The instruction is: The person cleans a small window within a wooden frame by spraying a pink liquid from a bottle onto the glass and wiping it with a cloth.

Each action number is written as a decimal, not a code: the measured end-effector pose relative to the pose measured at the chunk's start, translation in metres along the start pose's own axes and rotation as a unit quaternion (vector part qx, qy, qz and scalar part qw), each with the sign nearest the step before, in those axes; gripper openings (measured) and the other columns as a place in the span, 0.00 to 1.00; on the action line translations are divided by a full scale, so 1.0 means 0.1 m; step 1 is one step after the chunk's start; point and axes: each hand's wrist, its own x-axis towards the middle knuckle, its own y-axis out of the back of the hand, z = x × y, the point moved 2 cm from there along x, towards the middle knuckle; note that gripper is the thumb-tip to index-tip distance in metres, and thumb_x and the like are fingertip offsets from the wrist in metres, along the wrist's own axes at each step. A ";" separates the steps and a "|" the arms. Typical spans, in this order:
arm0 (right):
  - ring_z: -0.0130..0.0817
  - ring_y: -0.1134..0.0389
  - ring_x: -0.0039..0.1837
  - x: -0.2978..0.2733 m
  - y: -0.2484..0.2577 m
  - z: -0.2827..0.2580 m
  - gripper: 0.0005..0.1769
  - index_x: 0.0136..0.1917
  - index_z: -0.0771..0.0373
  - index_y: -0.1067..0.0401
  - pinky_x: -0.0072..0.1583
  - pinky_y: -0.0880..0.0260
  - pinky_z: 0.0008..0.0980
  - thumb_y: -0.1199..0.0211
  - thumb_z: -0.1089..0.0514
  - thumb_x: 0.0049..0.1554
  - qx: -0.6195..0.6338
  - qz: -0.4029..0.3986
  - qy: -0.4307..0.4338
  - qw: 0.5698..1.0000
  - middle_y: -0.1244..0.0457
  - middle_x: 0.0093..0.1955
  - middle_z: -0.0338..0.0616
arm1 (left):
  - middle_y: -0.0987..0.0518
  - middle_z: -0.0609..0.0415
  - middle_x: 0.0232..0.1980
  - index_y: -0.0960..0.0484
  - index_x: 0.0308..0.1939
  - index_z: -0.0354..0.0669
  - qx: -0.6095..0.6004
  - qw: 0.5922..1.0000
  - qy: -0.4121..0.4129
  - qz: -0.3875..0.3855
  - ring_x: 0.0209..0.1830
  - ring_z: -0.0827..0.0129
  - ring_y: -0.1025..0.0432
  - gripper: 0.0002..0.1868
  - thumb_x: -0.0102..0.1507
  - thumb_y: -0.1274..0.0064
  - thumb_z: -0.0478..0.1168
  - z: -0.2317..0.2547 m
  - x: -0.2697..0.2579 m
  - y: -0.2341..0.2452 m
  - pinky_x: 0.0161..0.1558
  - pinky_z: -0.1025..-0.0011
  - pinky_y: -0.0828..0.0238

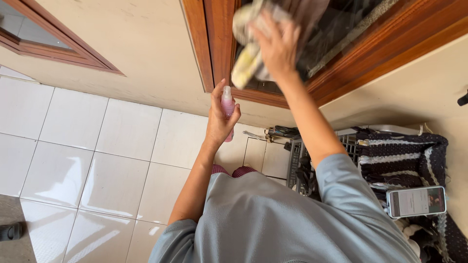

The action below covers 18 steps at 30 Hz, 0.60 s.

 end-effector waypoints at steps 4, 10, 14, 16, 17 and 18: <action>0.43 0.41 0.65 0.63 0.40 0.06 0.16 0.61 0.47 0.21 0.70 0.42 0.54 0.35 0.60 0.61 -0.043 0.069 -0.043 0.996 0.41 0.68 0.28 | 0.27 0.45 0.59 0.47 0.77 0.41 0.004 1.000 -0.027 -0.002 0.48 0.64 0.28 0.40 0.64 0.46 0.28 0.02 0.06 -0.05 0.57 0.65 0.28; 0.40 0.40 0.64 -0.20 -0.17 -0.41 0.20 0.65 0.46 0.22 0.64 0.40 0.43 0.36 0.58 0.60 0.038 -0.044 0.009 0.998 0.39 0.73 0.28 | 0.27 0.45 0.59 0.47 0.77 0.40 0.000 1.000 -0.029 -0.009 0.51 0.64 0.27 0.39 0.65 0.46 0.28 -0.02 0.10 -0.09 0.60 0.65 0.29; 0.33 0.39 0.63 -1.05 -0.47 -0.41 0.23 0.62 0.43 0.21 0.61 0.39 0.37 0.35 0.61 0.54 0.001 -0.221 0.100 0.970 0.38 0.70 0.18 | 0.32 0.40 0.69 0.48 0.76 0.39 0.011 0.999 -0.049 -0.019 0.53 0.62 0.27 0.39 0.64 0.46 0.28 -0.01 0.10 -0.13 0.59 0.64 0.29; 0.29 0.39 0.64 -1.25 -0.48 -0.33 0.20 0.60 0.44 0.22 0.63 0.38 0.35 0.34 0.61 0.55 0.033 -0.288 0.116 0.950 0.38 0.73 0.20 | 0.29 0.43 0.62 0.48 0.76 0.40 0.001 0.999 -0.040 -0.028 0.53 0.62 0.27 0.39 0.64 0.47 0.28 0.00 0.10 -0.14 0.58 0.65 0.28; 0.30 0.39 0.63 -1.25 -0.48 -0.29 0.22 0.61 0.43 0.22 0.62 0.38 0.34 0.34 0.62 0.54 0.056 -0.291 0.100 0.950 0.38 0.73 0.21 | 0.27 0.44 0.58 0.48 0.77 0.40 -0.003 0.999 -0.037 -0.033 0.53 0.62 0.27 0.39 0.64 0.47 0.28 0.01 0.11 -0.15 0.58 0.65 0.28; 0.30 0.38 0.62 -1.20 -0.44 -0.25 0.25 0.62 0.42 0.22 0.61 0.38 0.32 0.34 0.62 0.52 0.079 -0.294 0.084 0.949 0.39 0.74 0.22 | 0.27 0.45 0.56 0.48 0.77 0.41 0.000 0.999 -0.027 -0.035 0.51 0.63 0.27 0.39 0.64 0.47 0.28 0.01 0.12 -0.15 0.57 0.65 0.28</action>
